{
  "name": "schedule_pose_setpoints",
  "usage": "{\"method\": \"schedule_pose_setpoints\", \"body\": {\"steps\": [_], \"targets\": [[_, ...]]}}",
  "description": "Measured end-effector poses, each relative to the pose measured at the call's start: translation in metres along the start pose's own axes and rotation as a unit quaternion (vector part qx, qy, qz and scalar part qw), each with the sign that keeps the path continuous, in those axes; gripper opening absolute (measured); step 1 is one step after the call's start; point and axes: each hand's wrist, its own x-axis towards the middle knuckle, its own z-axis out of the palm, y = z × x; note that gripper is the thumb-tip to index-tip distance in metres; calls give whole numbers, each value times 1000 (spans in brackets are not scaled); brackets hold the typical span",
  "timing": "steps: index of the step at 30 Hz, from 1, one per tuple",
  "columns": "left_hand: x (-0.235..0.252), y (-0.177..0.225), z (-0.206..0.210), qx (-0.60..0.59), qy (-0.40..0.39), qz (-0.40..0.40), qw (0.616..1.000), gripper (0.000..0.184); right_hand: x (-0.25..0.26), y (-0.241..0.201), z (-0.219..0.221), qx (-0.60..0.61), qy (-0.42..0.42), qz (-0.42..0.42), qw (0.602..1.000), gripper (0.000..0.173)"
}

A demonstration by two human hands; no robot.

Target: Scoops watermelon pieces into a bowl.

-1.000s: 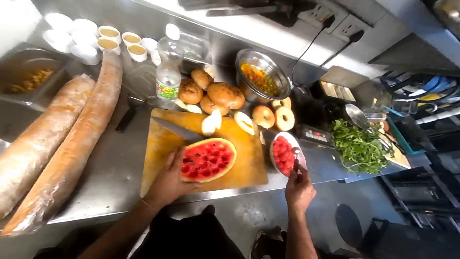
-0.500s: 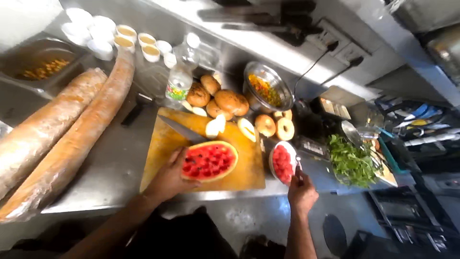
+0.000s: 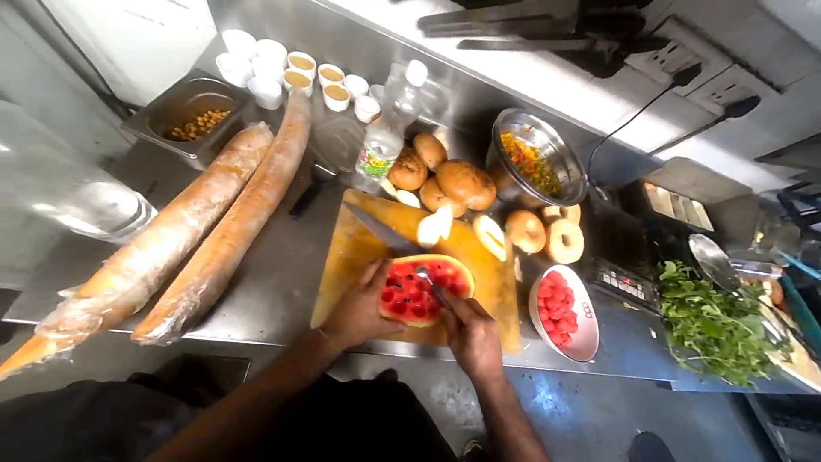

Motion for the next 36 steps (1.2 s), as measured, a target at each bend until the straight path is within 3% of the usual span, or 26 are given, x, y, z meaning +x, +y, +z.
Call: {"method": "schedule_pose_setpoints", "body": {"steps": [15, 17, 20, 22, 25, 27, 30, 31, 33, 36], "targets": [[-1, -1, 10, -16, 21, 10, 1000, 125, 17, -28, -6, -102, -89, 21, 991, 30], [-3, -1, 13, -18, 32, 20, 999, 125, 21, -36, -14, -68, -126, 52, 988, 30], [-6, -4, 20, -11, 55, 41, 998, 124, 30, -38, -25, 87, -208, 190, 956, 26], [-7, -5, 22, -7, 60, 53, 997, 124, 29, -33, -24, 294, -216, 296, 883, 24], [-9, -8, 26, 1, 77, 75, 994, 123, 20, -30, -22, 560, -191, 416, 691, 21], [-11, -9, 32, 6, 107, 89, 990, 121, 9, -22, -13, 694, -179, 432, 547, 22], [-14, -3, 40, 32, 127, 88, 987, 121, -11, -16, 8, 846, -168, 388, 324, 24], [-15, -1, 42, 34, 129, 83, 988, 120, -15, -16, 14, 869, -170, 371, 279, 24], [-16, 1, 46, 38, 143, 81, 986, 118, -19, -16, 22, 889, -172, 345, 247, 25], [-17, 1, 47, 31, 153, 83, 984, 116, -24, -12, 25, 900, -186, 302, 252, 25]]}}
